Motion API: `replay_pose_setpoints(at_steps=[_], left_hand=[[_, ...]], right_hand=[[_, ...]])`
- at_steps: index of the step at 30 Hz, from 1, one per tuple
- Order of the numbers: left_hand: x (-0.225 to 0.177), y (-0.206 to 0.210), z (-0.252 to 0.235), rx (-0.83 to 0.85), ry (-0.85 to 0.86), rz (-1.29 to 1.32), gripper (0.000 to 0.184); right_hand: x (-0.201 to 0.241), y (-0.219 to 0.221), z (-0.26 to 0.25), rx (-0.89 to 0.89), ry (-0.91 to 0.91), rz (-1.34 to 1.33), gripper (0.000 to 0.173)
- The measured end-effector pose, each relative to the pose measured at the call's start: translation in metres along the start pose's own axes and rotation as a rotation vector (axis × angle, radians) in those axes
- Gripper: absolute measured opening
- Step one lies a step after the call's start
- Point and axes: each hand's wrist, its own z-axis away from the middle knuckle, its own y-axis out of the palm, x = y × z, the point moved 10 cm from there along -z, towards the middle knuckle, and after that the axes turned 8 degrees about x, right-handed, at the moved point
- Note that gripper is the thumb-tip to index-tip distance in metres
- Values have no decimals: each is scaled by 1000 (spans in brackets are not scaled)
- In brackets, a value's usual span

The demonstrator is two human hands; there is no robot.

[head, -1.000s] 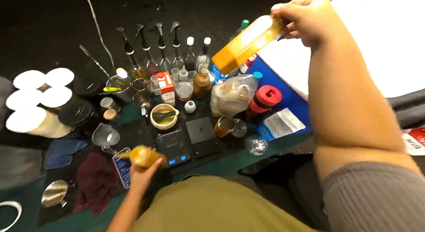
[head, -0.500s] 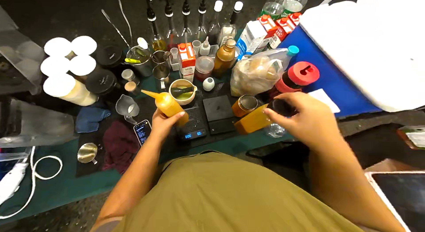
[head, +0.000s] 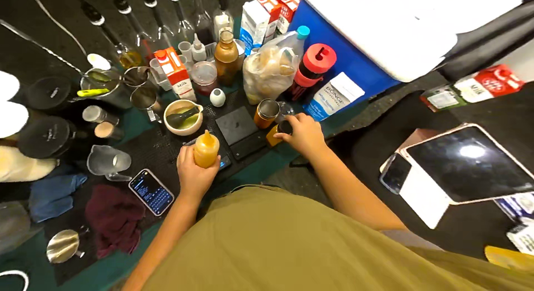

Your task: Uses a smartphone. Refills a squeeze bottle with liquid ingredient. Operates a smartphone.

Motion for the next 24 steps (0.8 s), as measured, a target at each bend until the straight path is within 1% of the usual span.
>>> replay_pose_setpoints(at_steps=[1, 2, 3, 4, 5, 6, 7, 8, 9, 10, 11, 12, 13, 16, 17, 18, 19, 20, 21, 22, 23, 24], left_hand=[[-7, 2, 1, -5, 59, -36, 57], [-16, 3, 2, -20, 120, -69, 56], [-24, 5, 3, -31, 170, -93, 56], [-32, 7, 5, -40, 204, -109, 56], [-39, 10, 6, -37, 214, -109, 57], [-42, 15, 8, -32, 203, -106, 58], [-42, 19, 9, -32, 183, -104, 59], [-39, 22, 10, -28, 153, -94, 58], [-35, 21, 9, -53, 126, -97, 56], [-33, 17, 8, -75, 104, -104, 54], [-30, 13, 8, -73, 86, -109, 51], [-28, 10, 9, -61, 78, -113, 50], [-27, 6, 10, -44, 61, -113, 52], [-22, -3, 15, 49, -33, -44, 63], [-19, -6, 17, 75, -41, 24, 63], [-16, -8, 18, 138, -46, 149, 63], [-14, -8, 21, 213, -6, 309, 60], [-16, -7, 23, 319, 87, 507, 54], [-19, -1, 25, 483, 180, 705, 47], [-26, 6, 27, 653, 244, 847, 43], [-30, 10, 25, 740, 251, 908, 42], [-28, 7, 20, 688, 201, 896, 44]], right_hand=[[18, -11, 9, -91, -101, -51, 67], [42, -17, 18, -113, -188, -159, 75], [70, -16, 25, -90, -277, -322, 86], [100, -7, 30, -30, -362, -536, 96], [129, 5, 33, 28, -431, -756, 101], [154, 15, 32, 55, -474, -928, 97], [172, 23, 28, 47, -494, -1030, 84], [183, 27, 22, 39, -474, -1087, 67], [190, 28, 16, 34, -447, -1095, 52], [196, 29, 12, 48, -435, -1064, 45], [201, 31, 9, 80, -431, -1020, 43], [205, 35, 9, 134, -424, -972, 46], [210, 38, 9, 186, -417, -936, 48], [219, 49, 10, 346, -382, -931, 39], [224, 49, 12, 405, -426, -958, 35], [233, 46, 14, 464, -517, -994, 30], [243, 42, 18, 539, -639, -1040, 26], [255, 38, 25, 629, -793, -1083, 24], [265, 33, 32, 730, -945, -1105, 28], [272, 30, 36, 806, -1065, -1092, 37], [272, 27, 36, 829, -1119, -1049, 50], [268, 25, 29, 786, -1099, -990, 64]])
